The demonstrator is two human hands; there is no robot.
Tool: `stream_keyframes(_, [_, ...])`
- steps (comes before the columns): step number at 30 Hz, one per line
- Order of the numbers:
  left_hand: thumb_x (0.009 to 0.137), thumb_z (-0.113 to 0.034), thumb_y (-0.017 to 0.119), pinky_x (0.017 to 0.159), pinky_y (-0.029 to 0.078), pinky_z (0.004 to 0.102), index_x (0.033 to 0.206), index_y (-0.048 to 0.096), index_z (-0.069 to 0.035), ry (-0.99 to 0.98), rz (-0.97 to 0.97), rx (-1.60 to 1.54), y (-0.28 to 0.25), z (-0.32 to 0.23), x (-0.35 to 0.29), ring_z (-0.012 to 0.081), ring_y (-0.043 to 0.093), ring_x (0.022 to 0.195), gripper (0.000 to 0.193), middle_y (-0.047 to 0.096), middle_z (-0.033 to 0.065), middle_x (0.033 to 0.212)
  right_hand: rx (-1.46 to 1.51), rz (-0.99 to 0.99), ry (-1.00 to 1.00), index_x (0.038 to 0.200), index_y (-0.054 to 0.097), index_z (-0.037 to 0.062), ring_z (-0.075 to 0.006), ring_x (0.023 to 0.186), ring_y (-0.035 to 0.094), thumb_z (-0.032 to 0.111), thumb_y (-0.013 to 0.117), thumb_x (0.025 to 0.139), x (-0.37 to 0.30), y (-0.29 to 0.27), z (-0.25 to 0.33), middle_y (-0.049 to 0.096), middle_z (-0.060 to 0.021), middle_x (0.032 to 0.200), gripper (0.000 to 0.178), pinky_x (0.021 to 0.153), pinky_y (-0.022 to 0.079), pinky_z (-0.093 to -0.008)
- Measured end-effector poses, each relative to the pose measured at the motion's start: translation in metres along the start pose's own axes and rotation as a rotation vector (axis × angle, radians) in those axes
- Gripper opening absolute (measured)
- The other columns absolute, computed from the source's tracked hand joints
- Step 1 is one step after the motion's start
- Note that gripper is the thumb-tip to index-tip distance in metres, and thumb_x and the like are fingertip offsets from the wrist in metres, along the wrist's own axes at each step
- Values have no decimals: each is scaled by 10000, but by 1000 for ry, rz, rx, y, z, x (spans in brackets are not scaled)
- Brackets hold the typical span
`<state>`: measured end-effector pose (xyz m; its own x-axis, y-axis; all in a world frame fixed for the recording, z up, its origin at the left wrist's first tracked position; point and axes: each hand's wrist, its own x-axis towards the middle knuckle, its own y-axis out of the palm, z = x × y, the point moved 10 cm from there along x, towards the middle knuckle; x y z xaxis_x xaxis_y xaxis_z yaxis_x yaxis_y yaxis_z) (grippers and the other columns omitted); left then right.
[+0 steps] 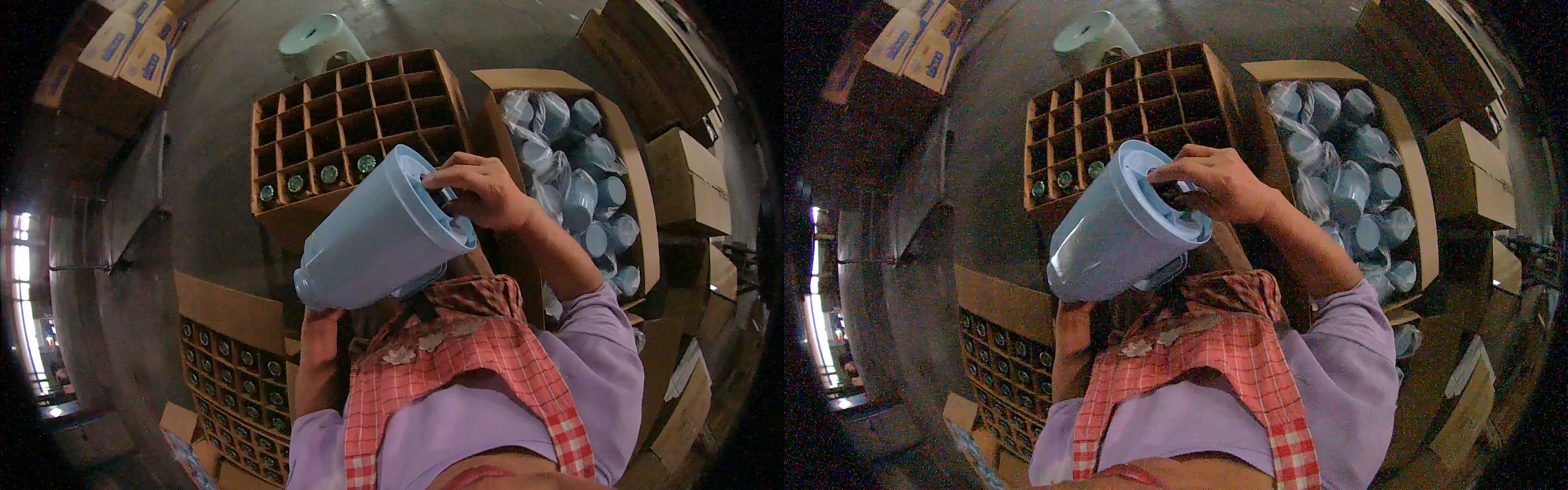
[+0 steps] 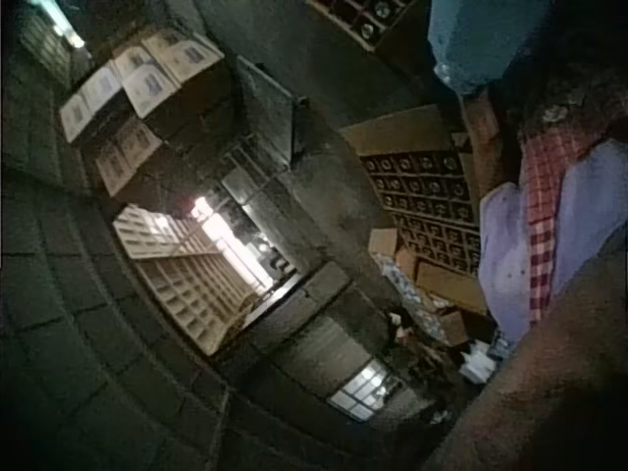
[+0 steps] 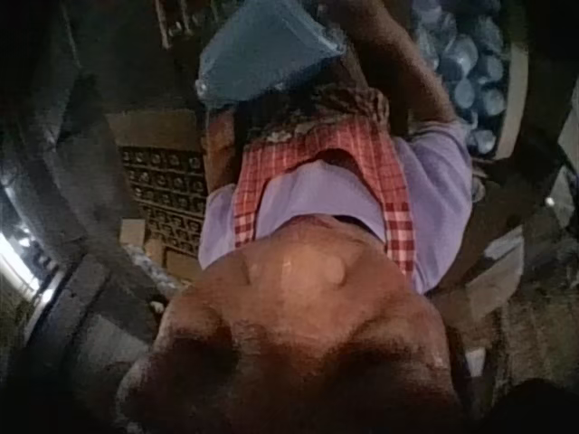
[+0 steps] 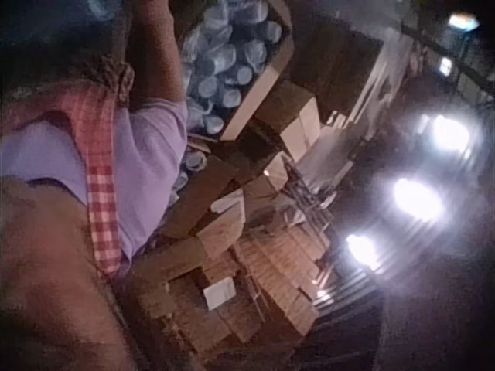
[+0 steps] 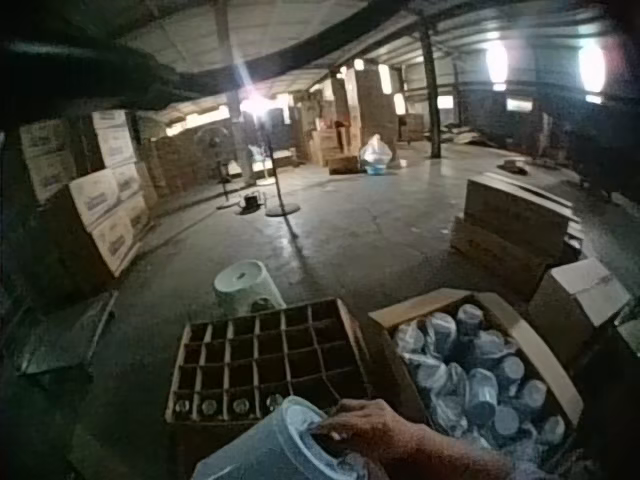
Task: The person sits on the floor and assembles light blue plastic pitchers. They unwrap each pitcher from a plastic bag, insert a metal filter into the lid, and screw the lid onto the pitcher body. The person handles the items one at a time, repeating the process for multiple units.
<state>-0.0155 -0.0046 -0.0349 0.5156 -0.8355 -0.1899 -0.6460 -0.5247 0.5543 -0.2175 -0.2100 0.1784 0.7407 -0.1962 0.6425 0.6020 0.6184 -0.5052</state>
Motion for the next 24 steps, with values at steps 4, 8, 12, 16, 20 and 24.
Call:
stream_keyframes(4, [907,-278,494,820,506,351,1161,583,-22,62,-37,100,7,-11,-4,204,609,962,372,627,105,1115,148,-50,317,959,620,20,-144,712,604,60,717,723,-18,-1,-26,650,-85,815,258,656,487,-301])
stream_keyframes(8, [902,-262,503,815,508,350,1154,587,-19,260,-108,417,8,-48,-15,204,613,953,361,631,110,1105,309,-107,904,866,625,-3,-100,712,578,83,676,773,-60,17,-89,637,-62,773,136,640,482,-289])
stream_keyframes(12, [897,-247,512,810,511,350,1146,591,-15,348,-113,560,13,-65,-14,205,617,945,350,635,114,1095,455,-135,1044,863,639,-9,-99,731,568,90,691,764,-74,27,-103,633,-44,761,149,666,475,-276])
stream_keyframes(16, [892,-231,521,805,514,350,1139,596,-12,319,-88,555,19,-59,3,206,621,936,339,639,118,1085,139,-133,235,946,689,66,-238,851,645,-32,695,691,-25,-9,-31,664,-90,950,274,757,510,-342])
stream_keyframes(20, [887,-216,530,800,516,349,1132,600,-9,308,-106,582,17,-58,1,207,625,927,328,643,123,1075,-65,-5,-70,949,697,101,-284,859,622,180,762,660,-18,-10,10,648,-73,1030,306,678,504,-405])
stream_keyframes(24, [883,-200,538,795,519,349,1125,605,-6,306,-123,603,12,-61,-7,208,629,918,318,647,127,1065,-83,-22,57,918,683,79,-300,757,616,211,744,684,-28,-8,-5,658,-100,932,275,641,496,-409])
